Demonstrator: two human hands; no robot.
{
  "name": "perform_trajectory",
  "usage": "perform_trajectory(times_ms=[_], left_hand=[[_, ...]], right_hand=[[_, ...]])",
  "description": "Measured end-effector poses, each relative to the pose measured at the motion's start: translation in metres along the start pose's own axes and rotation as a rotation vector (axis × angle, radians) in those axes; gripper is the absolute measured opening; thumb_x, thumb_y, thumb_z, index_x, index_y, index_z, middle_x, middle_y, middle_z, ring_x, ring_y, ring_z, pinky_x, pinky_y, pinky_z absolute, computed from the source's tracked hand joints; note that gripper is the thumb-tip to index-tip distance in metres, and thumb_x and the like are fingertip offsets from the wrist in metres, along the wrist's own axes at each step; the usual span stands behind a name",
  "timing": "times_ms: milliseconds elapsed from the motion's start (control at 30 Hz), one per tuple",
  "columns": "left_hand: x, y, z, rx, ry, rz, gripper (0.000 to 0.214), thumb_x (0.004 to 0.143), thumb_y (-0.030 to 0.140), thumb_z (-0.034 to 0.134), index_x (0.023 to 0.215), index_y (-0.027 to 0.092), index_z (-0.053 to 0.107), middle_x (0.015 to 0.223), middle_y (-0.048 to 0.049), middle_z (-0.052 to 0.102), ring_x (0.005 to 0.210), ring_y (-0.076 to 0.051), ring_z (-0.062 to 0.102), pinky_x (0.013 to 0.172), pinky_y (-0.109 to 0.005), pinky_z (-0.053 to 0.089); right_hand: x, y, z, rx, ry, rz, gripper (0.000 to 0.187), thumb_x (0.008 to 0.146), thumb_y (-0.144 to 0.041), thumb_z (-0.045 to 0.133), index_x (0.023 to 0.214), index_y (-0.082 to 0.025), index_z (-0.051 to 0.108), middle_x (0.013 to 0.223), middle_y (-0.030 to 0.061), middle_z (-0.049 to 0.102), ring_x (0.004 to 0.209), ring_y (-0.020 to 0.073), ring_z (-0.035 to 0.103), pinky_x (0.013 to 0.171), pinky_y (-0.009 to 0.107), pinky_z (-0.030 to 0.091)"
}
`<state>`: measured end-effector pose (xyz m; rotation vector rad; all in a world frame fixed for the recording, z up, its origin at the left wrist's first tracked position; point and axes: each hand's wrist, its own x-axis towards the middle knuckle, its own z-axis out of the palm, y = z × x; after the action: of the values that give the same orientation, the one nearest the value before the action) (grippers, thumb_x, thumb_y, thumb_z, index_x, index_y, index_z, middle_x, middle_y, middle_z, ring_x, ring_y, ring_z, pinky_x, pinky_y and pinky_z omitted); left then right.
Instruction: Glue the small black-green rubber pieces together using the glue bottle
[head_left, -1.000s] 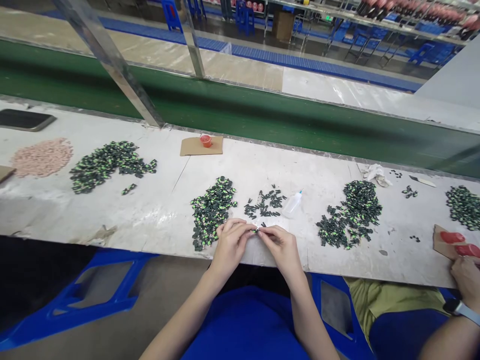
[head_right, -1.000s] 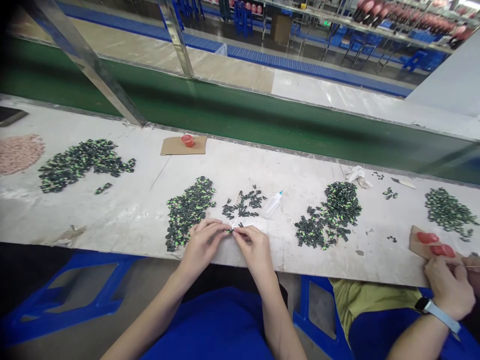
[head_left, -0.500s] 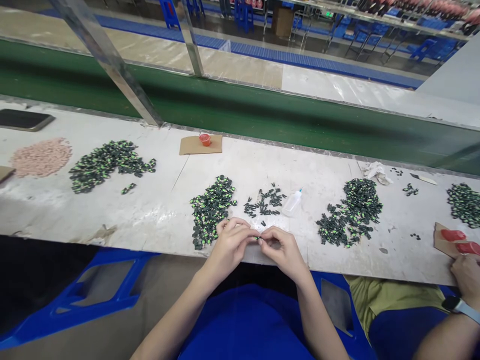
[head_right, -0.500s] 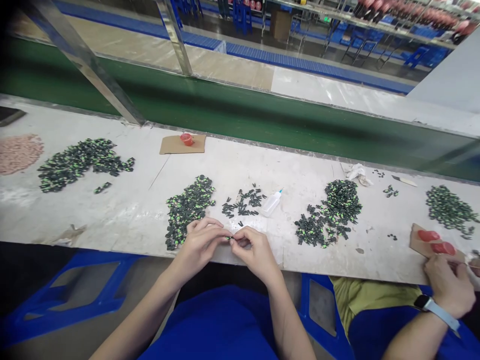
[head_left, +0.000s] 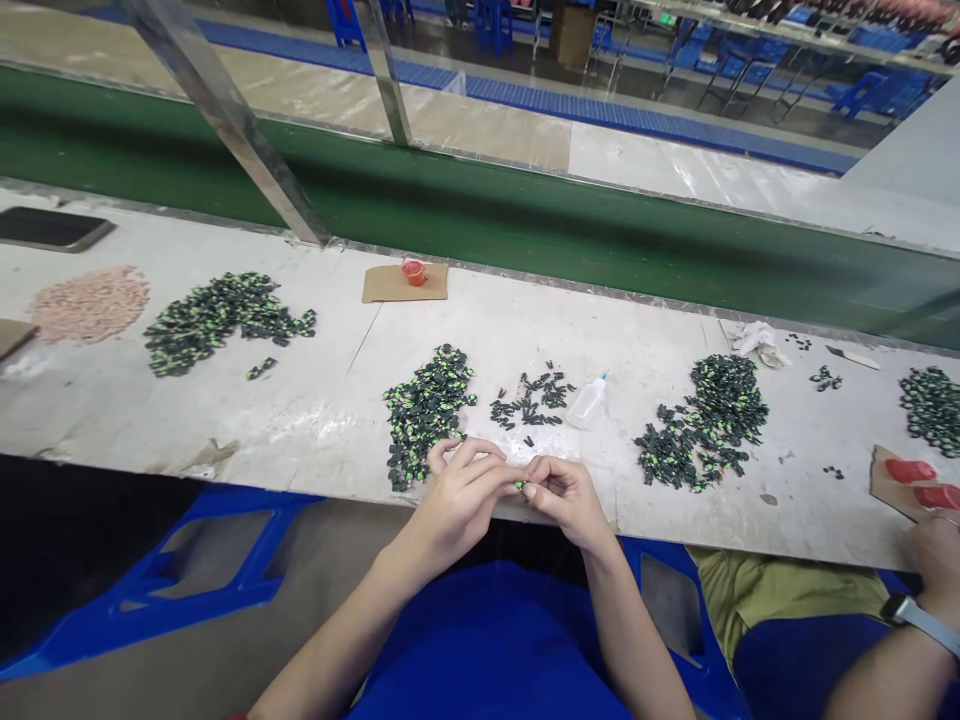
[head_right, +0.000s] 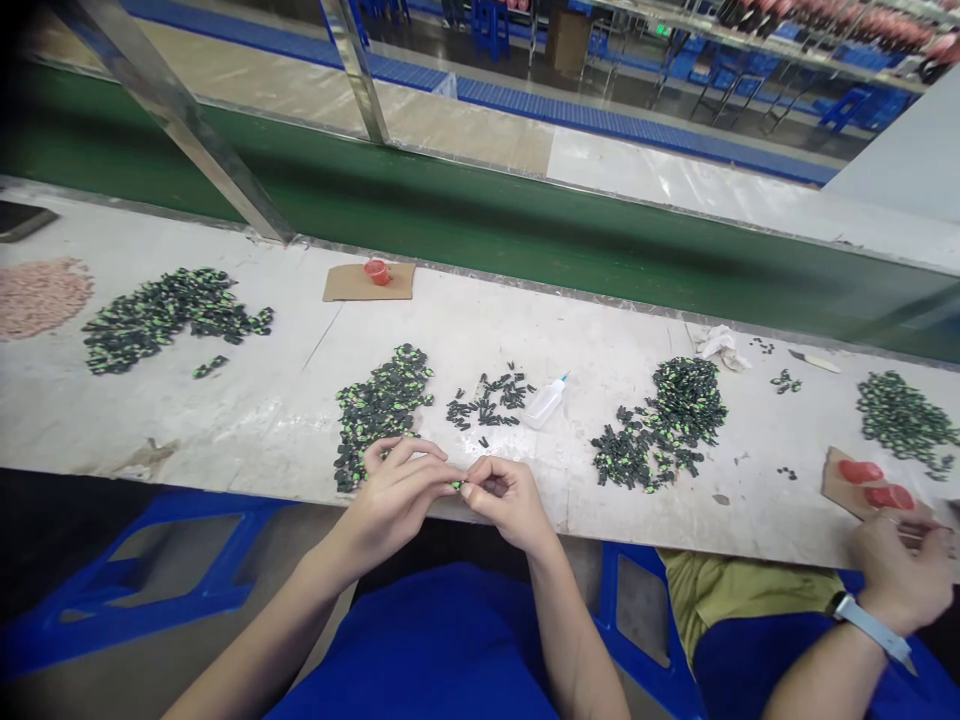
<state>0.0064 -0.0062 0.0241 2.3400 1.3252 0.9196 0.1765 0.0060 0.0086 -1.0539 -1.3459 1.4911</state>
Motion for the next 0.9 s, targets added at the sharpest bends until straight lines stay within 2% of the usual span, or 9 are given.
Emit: perform_trajectory(times_ms=[200, 467, 700, 900], left_hand=[[0.001, 0.000, 0.000, -0.034, 0.009, -0.017, 0.022, 0.094, 0.015, 0.044, 0.091, 0.025, 0.063, 0.087, 0.0012, 0.074, 0.096, -0.019, 0.060, 0.092, -0.039, 0.024], [0.003, -0.001, -0.001, 0.003, -0.017, 0.006, 0.021, 0.094, 0.014, 0.046, 0.096, 0.026, 0.064, 0.088, 0.0008, 0.074, 0.100, -0.021, 0.058, 0.094, -0.041, 0.021], [0.006, -0.001, -0.001, -0.032, -0.012, 0.084, 0.022, 0.093, 0.010, 0.045, 0.093, 0.024, 0.062, 0.084, 0.0003, 0.073, 0.100, -0.020, 0.058, 0.093, -0.039, 0.023], [0.005, -0.001, 0.010, -0.059, -0.033, 0.091, 0.022, 0.094, 0.012, 0.044, 0.095, 0.023, 0.063, 0.085, -0.0008, 0.073, 0.099, -0.020, 0.058, 0.093, -0.038, 0.025]], right_hand=[[-0.003, -0.005, 0.000, -0.035, 0.027, -0.033, 0.024, 0.075, -0.037, 0.065, 0.061, -0.020, 0.056, 0.062, -0.0009, 0.059, 0.058, 0.0130, 0.055, 0.058, 0.026, 0.048], [-0.008, -0.011, -0.002, -0.218, 0.071, -0.112, 0.004, 0.074, -0.021, 0.062, 0.070, -0.019, 0.063, 0.069, 0.0003, 0.063, 0.065, 0.0137, 0.059, 0.063, 0.025, 0.050], [-0.009, -0.004, -0.005, -0.174, 0.069, -0.108, 0.009, 0.071, -0.019, 0.063, 0.063, -0.019, 0.059, 0.064, -0.0002, 0.062, 0.060, 0.0130, 0.057, 0.060, 0.025, 0.048], [-0.011, 0.002, -0.008, -0.136, 0.077, -0.105, 0.012, 0.071, -0.021, 0.062, 0.061, -0.019, 0.056, 0.061, -0.0010, 0.060, 0.058, 0.0127, 0.056, 0.058, 0.024, 0.047]])
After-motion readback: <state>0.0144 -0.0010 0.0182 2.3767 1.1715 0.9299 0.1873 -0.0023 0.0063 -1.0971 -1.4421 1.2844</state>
